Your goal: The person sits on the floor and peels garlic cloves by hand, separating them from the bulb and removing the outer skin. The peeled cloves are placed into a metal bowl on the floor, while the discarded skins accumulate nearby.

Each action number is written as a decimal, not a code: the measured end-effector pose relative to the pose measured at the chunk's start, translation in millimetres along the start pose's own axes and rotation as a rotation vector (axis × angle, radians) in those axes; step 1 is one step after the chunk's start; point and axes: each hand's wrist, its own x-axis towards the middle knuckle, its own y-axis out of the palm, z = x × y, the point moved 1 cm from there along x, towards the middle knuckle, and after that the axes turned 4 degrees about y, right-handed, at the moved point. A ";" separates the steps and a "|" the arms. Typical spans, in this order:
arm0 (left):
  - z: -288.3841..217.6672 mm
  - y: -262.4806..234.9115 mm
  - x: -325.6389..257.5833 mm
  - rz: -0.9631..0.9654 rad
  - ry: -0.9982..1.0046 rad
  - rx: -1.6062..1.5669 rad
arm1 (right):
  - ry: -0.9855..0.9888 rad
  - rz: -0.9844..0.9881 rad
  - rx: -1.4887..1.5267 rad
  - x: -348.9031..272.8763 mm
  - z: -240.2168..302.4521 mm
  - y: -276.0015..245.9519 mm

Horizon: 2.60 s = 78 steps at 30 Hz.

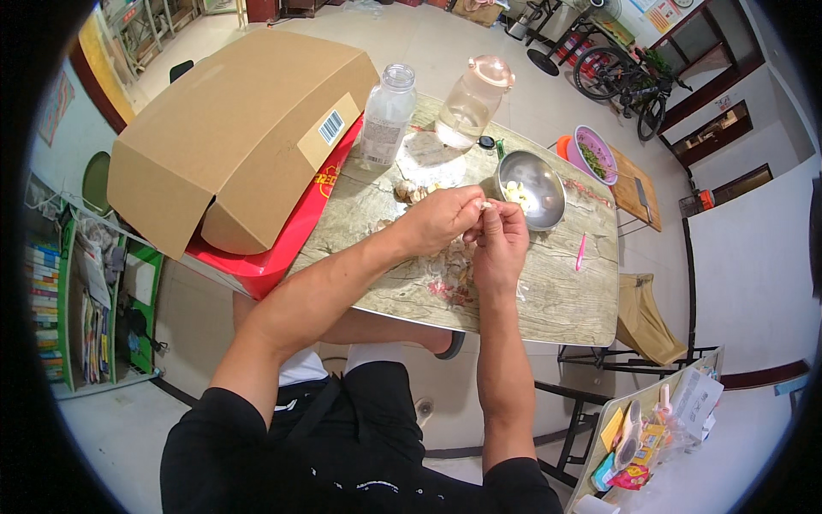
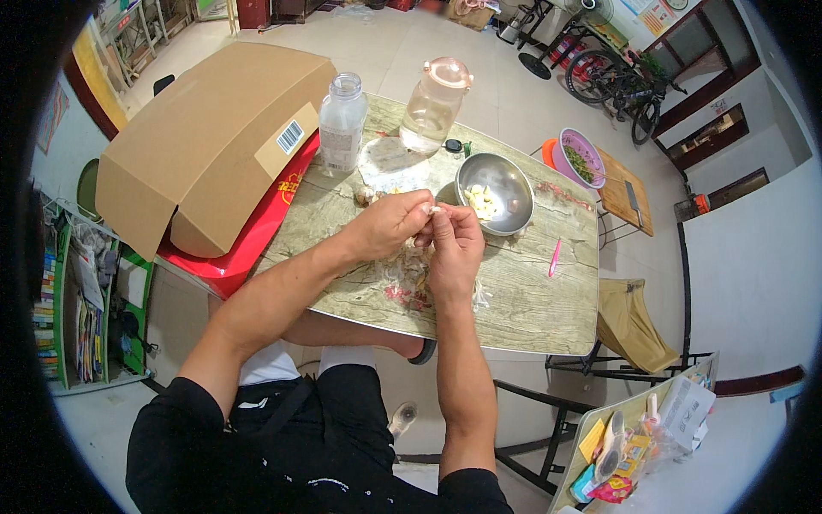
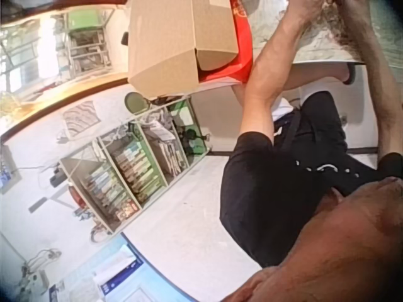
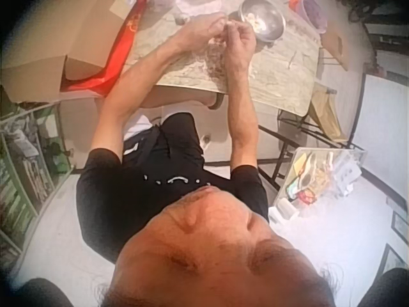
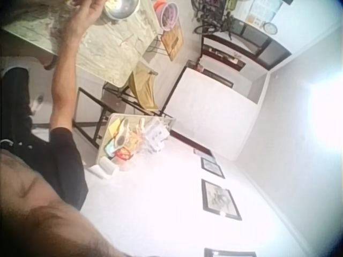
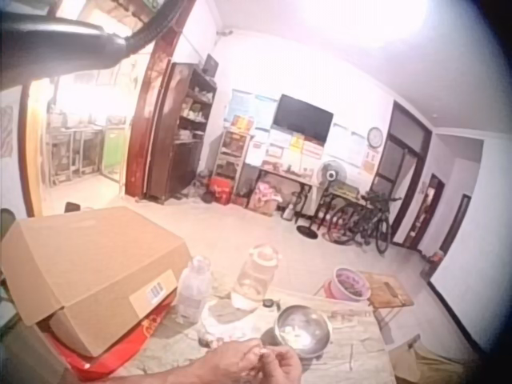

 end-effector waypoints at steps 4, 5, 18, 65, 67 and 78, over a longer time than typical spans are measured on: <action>0.2 3.2 0.9 -0.061 0.067 0.077 | -0.032 -0.082 -0.115 1.5 -1.7 -3.7; 0.1 2.3 0.8 -0.061 0.052 0.077 | -0.046 -0.104 -0.155 1.9 -1.9 -4.1; -2.4 -7.5 0.0 -0.100 0.080 0.332 | -0.022 -0.170 -0.237 -0.6 6.2 -1.2; 7.7 -13.0 4.4 -0.034 -0.215 -0.246 | -0.291 -0.108 -1.056 -9.3 11.7 12.4; 7.9 -13.5 4.8 -0.030 -0.231 -0.247 | -0.253 -0.111 -1.010 -9.3 12.5 11.3; 6.1 -10.5 4.6 -0.102 -0.044 -0.035 | -0.038 -0.140 -0.547 -4.2 4.2 -0.7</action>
